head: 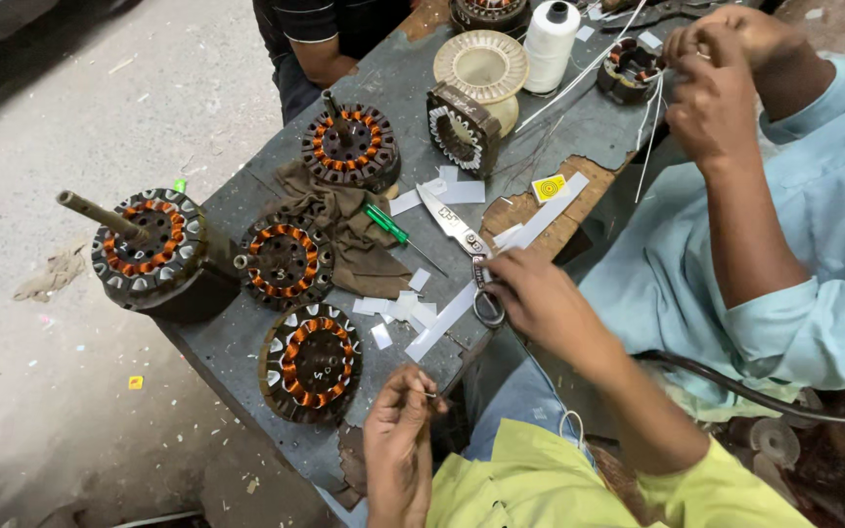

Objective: The person cuts small strips of white material using scissors and places them into the slots of a circular motor stator. The person repeats this process for multiple stators on the workbench.

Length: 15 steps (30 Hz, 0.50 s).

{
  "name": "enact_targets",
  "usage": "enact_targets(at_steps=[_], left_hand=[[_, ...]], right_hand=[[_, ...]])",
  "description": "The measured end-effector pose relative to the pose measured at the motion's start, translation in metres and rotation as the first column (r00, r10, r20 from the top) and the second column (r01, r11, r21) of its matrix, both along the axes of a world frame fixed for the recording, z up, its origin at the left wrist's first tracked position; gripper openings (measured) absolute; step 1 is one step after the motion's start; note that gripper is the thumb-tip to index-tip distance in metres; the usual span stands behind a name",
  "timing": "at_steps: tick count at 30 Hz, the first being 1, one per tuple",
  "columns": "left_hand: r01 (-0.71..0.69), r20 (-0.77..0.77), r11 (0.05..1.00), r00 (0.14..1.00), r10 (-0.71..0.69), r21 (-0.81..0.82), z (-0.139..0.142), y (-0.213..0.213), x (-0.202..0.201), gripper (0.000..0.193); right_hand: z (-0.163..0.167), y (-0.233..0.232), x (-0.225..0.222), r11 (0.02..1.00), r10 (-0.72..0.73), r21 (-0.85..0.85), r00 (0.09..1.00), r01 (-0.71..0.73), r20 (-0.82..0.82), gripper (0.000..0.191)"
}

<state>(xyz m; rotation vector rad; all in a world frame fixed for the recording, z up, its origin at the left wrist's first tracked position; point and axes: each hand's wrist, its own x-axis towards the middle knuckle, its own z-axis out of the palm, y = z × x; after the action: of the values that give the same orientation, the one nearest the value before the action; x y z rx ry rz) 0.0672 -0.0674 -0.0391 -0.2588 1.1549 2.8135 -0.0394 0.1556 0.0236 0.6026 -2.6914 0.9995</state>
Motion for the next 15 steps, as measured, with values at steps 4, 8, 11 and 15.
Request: enact_targets(at_steps=[4, 8, 11, 15], left_hand=[[0.006, 0.065, 0.977, 0.998, -0.02, 0.215, -0.004, 0.014, -0.005, 0.014], [-0.067, 0.144, 0.959, 0.989, 0.028, 0.275, -0.003, 0.023, -0.004, 0.016], [-0.173, 0.045, 0.983, 0.983, 0.176, -0.06, 0.0, 0.021, -0.003, 0.016], [-0.216, -0.026, 0.878, 0.974, 0.226, -0.426, 0.002, 0.012, -0.002, 0.019]], right_hand=[[-0.009, -0.027, 0.049, 0.819, 0.34, -0.534, 0.927, -0.21, 0.156, 0.043], [-0.017, -0.044, 0.065, 0.799, 0.227, -0.592, 0.965, -0.108, 0.13, 0.028], [-0.019, -0.041, 0.06, 0.805, 0.221, -0.59, 0.954, -0.06, 0.205, 0.024], [-0.017, -0.037, 0.056, 0.816, 0.27, -0.554, 0.956, -0.164, 0.115, 0.026]])
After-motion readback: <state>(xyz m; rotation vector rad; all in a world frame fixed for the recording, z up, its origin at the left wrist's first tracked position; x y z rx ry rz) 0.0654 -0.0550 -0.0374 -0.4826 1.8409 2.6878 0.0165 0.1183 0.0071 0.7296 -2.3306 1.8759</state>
